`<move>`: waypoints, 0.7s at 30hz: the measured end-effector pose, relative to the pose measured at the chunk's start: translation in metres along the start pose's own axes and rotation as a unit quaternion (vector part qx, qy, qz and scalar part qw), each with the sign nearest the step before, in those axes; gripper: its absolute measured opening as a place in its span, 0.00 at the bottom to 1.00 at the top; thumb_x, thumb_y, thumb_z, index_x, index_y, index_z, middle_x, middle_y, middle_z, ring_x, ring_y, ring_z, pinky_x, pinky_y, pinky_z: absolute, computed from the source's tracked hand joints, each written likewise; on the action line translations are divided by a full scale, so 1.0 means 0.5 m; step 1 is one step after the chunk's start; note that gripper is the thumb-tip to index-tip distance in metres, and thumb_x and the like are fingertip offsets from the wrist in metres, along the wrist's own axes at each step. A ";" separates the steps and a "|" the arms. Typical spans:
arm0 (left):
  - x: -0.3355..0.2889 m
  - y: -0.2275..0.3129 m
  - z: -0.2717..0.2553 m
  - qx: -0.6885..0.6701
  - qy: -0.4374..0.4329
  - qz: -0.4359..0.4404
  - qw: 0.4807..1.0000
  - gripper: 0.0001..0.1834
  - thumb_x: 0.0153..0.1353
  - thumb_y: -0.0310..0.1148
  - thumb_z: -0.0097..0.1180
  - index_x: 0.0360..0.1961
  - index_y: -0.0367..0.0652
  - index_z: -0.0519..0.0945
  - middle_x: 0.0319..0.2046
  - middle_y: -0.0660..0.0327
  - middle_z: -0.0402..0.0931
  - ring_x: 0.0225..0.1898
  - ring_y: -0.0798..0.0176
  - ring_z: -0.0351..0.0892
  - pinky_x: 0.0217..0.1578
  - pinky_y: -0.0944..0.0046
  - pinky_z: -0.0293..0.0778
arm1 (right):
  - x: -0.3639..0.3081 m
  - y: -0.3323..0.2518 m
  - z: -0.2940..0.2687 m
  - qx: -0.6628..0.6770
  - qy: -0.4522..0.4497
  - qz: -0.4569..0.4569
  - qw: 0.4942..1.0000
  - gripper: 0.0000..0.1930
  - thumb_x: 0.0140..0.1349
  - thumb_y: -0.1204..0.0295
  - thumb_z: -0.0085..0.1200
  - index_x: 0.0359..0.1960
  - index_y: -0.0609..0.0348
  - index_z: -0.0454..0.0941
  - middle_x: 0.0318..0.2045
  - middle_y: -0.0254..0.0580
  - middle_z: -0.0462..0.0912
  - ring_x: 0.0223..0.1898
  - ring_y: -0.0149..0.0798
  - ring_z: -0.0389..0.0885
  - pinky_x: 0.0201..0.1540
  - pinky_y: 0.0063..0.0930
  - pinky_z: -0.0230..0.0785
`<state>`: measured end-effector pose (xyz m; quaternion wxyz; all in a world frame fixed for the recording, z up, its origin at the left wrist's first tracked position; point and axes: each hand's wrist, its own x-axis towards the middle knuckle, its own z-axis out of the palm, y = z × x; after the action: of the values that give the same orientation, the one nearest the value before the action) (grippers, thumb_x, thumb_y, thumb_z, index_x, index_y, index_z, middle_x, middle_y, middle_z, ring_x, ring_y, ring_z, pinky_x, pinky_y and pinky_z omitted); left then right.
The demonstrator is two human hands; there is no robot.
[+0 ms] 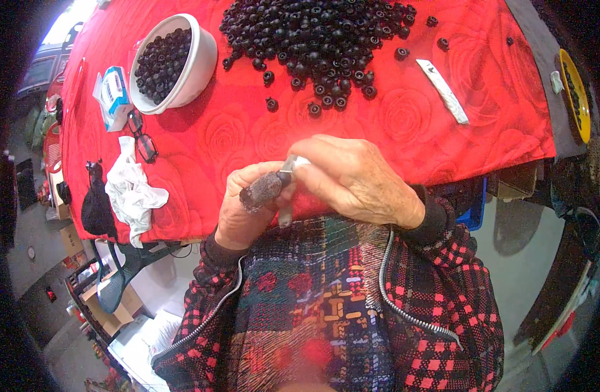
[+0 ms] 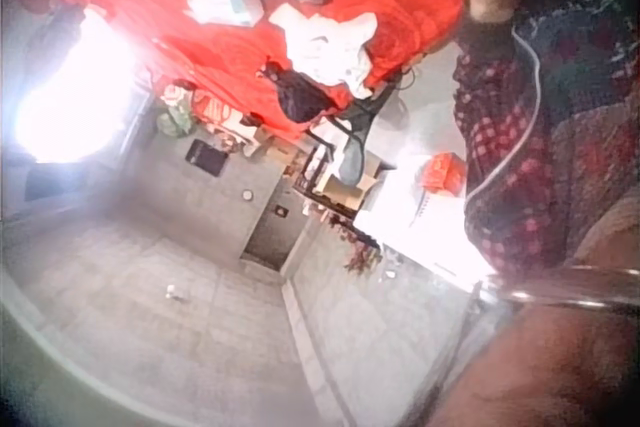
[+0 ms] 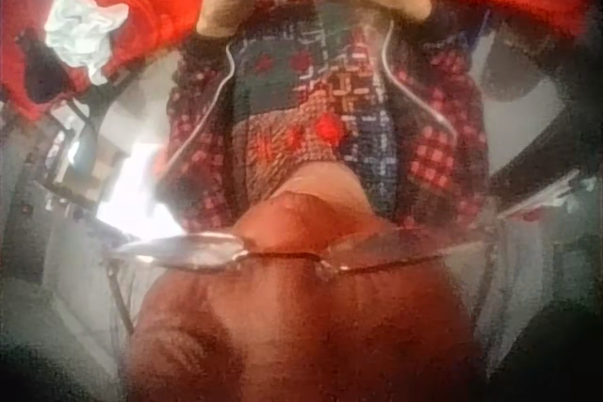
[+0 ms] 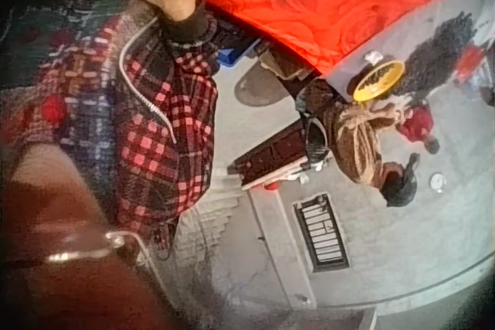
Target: The person sits at a table covered with a red cloth and uses a small knife to carve small, dark, round objects. They hold the objects in their left hand and manipulate them with the knife in their right hand, occasionally picking up new items from a pile on the table. The carved pieces are placed into a white bowl.
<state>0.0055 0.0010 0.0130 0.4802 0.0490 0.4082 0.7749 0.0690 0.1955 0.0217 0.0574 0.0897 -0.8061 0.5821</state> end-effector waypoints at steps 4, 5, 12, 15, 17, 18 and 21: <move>0.000 0.000 -0.004 0.013 -0.006 -0.013 1.000 0.13 0.64 0.29 0.51 0.46 0.32 0.77 0.31 0.58 0.77 0.29 0.67 0.77 0.22 0.69 0.76 | -0.001 0.001 -0.004 -0.003 -0.007 -0.007 1.000 0.07 0.62 0.73 0.47 0.38 0.64 0.73 0.28 0.50 0.76 0.31 0.51 0.78 0.32 0.38 0.69; 0.000 -0.002 -0.003 0.016 0.001 -0.011 1.000 0.13 0.64 0.29 0.51 0.45 0.32 0.77 0.31 0.58 0.77 0.29 0.68 0.77 0.22 0.69 0.76 | -0.001 0.002 -0.004 0.001 -0.008 -0.010 1.000 0.07 0.62 0.74 0.47 0.38 0.64 0.73 0.28 0.50 0.76 0.31 0.51 0.78 0.32 0.38 0.69; 0.001 0.004 0.004 0.066 0.006 -0.020 0.998 0.12 0.64 0.30 0.52 0.45 0.34 0.78 0.30 0.61 0.77 0.29 0.70 0.76 0.23 0.70 0.74 | -0.003 0.009 -0.016 0.019 -0.051 -0.001 0.999 0.09 0.61 0.75 0.47 0.40 0.67 0.73 0.29 0.48 0.75 0.32 0.46 0.76 0.34 0.34 0.67; 0.001 -0.003 0.006 0.053 0.024 -0.015 0.998 0.12 0.64 0.30 0.53 0.44 0.34 0.78 0.30 0.62 0.76 0.28 0.70 0.75 0.24 0.71 0.73 | -0.004 0.015 -0.017 0.014 -0.053 -0.007 0.998 0.08 0.61 0.75 0.47 0.39 0.67 0.73 0.28 0.47 0.75 0.31 0.46 0.76 0.34 0.34 0.67; 0.001 -0.004 0.006 0.051 0.027 -0.016 0.998 0.12 0.63 0.30 0.53 0.44 0.34 0.78 0.31 0.62 0.76 0.28 0.70 0.75 0.24 0.71 0.73 | -0.003 0.019 -0.018 0.021 -0.054 -0.007 0.998 0.08 0.61 0.75 0.47 0.39 0.67 0.73 0.27 0.47 0.75 0.30 0.46 0.76 0.33 0.34 0.67; 0.000 -0.005 0.007 0.049 0.028 -0.017 0.998 0.12 0.63 0.30 0.53 0.44 0.34 0.78 0.31 0.62 0.76 0.28 0.70 0.75 0.24 0.71 0.73 | -0.004 0.023 -0.017 0.028 -0.056 -0.007 0.998 0.08 0.61 0.75 0.47 0.39 0.66 0.73 0.27 0.47 0.75 0.30 0.47 0.76 0.33 0.34 0.67; 0.001 -0.007 0.012 0.014 0.045 -0.041 0.998 0.13 0.63 0.31 0.53 0.45 0.33 0.78 0.31 0.62 0.76 0.28 0.70 0.75 0.24 0.70 0.73 | -0.010 0.031 -0.011 0.025 -0.062 -0.029 0.997 0.07 0.59 0.75 0.49 0.37 0.65 0.73 0.26 0.47 0.74 0.28 0.48 0.76 0.30 0.35 0.67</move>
<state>0.0104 0.0057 0.0142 0.4917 0.0046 0.4420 0.7502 0.0705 0.2057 0.0078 0.0219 0.1502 -0.7905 0.5933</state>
